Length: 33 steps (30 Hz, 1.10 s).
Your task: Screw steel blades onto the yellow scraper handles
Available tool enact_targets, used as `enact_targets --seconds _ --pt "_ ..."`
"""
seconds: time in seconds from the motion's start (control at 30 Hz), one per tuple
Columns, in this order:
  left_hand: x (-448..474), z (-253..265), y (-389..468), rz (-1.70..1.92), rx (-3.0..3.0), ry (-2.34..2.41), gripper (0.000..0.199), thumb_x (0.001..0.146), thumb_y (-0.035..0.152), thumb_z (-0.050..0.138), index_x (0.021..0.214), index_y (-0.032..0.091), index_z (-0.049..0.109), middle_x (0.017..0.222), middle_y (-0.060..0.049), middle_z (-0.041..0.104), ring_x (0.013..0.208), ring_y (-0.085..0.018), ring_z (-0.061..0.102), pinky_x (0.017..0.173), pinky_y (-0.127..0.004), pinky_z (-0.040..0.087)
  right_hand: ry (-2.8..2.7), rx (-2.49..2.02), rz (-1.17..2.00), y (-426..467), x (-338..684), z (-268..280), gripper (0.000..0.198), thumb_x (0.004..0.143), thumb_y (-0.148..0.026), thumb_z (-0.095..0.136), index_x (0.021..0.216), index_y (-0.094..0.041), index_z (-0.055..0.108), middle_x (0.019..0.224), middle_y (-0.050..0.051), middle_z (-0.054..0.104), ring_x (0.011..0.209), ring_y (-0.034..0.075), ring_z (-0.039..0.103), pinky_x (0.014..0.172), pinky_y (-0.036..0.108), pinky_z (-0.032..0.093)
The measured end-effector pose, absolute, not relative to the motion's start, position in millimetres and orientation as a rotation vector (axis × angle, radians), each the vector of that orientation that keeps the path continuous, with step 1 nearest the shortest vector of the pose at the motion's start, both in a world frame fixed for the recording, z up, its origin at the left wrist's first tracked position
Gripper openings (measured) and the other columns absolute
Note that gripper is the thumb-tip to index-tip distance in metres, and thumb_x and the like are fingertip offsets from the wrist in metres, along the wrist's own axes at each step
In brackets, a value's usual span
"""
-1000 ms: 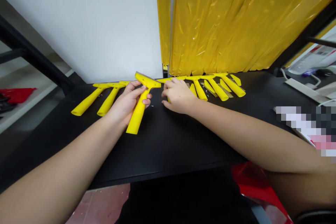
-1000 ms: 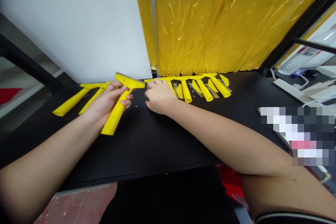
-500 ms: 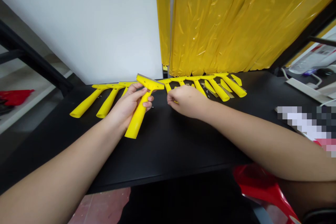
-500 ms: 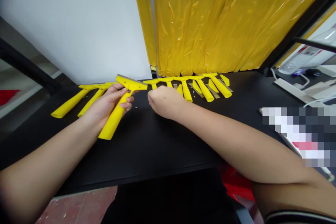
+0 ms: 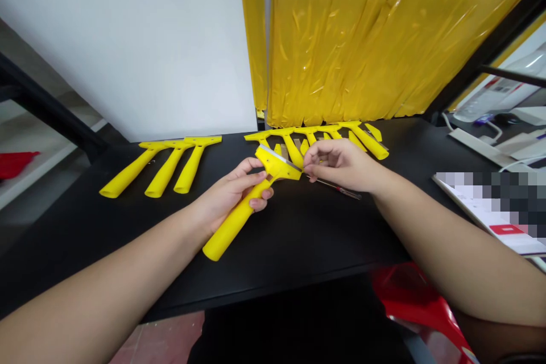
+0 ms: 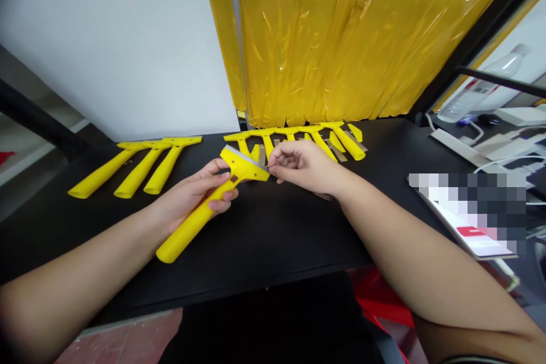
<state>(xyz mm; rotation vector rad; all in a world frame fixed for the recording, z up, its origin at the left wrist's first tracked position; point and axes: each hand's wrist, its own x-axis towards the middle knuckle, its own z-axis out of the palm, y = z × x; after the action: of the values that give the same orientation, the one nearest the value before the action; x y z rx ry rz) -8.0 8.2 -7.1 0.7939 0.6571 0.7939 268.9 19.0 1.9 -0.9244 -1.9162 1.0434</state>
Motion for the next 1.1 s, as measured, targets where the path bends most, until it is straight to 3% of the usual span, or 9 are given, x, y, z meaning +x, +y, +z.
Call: enact_targets --seconds 0.17,0.27,0.4,0.63,0.87,0.97,1.1 --pt "-6 -6 7 0.778 0.800 0.669 0.027 0.093 0.011 0.074 0.107 0.023 0.054 0.099 -0.006 0.066 0.066 -0.012 0.066 0.046 -0.013 0.042 -2.200 -0.808 0.521 15 253 3 0.004 0.096 -0.019 0.073 0.092 -0.020 0.075 0.085 0.002 0.067 0.077 0.016 0.060 0.071 0.031 0.049" --pt "-4 -4 5 0.776 0.801 0.678 0.028 0.092 0.011 0.076 0.106 0.022 0.055 0.095 -0.006 0.066 0.065 -0.012 0.065 0.046 -0.014 0.042 -2.218 -0.794 0.479 18 250 0 0.002 0.095 -0.019 0.076 0.093 -0.021 0.076 0.087 0.002 0.063 0.082 0.017 0.057 0.073 0.032 0.046" --pt "-3 -5 3 0.773 0.815 0.684 0.030 0.090 0.012 0.079 0.105 0.023 0.055 0.094 -0.005 0.067 0.065 -0.013 0.066 0.046 -0.014 0.042 -2.144 -0.870 0.651 22 249 -6 0.007 0.092 -0.023 0.080 0.087 -0.020 0.075 0.082 -0.001 0.056 0.079 0.016 0.052 0.072 0.031 0.043" --pt "-4 -7 0 0.749 0.851 0.638 0.027 0.093 0.013 0.077 0.106 0.023 0.056 0.094 -0.004 0.066 0.065 -0.012 0.064 0.047 -0.013 0.042 -1.805 -0.864 1.269 27 245 -11 0.040 0.074 -0.032 0.097 0.082 -0.019 0.059 0.079 -0.006 0.054 0.068 0.010 0.045 0.062 0.026 0.037" --pt "-2 4 -4 0.730 0.771 0.647 0.025 0.094 0.010 0.071 0.109 0.022 0.056 0.094 -0.005 0.064 0.061 -0.010 0.061 0.045 -0.012 0.040 -1.506 -0.800 1.788 25 253 -9 0.048 0.075 -0.027 0.098 0.097 -0.022 0.055 0.090 -0.004 0.069 0.073 0.011 0.069 0.065 0.025 0.061" --pt "-2 6 -5 0.741 0.751 0.661 0.026 0.093 0.010 0.071 0.109 0.022 0.055 0.093 -0.007 0.065 0.060 -0.010 0.059 0.044 -0.012 0.039 -1.510 -0.717 1.759 26 252 -12 0.045 0.078 -0.025 0.097 0.098 -0.022 0.057 0.091 -0.005 0.071 0.073 0.011 0.074 0.070 0.027 0.067" --pt "-3 5 -4 0.758 0.745 0.663 0.027 0.092 0.011 0.072 0.108 0.022 0.054 0.098 -0.009 0.066 0.060 -0.010 0.060 0.044 -0.012 0.039 -1.666 -0.620 1.485 24 249 -11 0.029 0.080 -0.023 0.096 0.087 -0.018 0.068 0.086 -0.003 0.070 0.071 0.010 0.074 0.071 0.024 0.066"
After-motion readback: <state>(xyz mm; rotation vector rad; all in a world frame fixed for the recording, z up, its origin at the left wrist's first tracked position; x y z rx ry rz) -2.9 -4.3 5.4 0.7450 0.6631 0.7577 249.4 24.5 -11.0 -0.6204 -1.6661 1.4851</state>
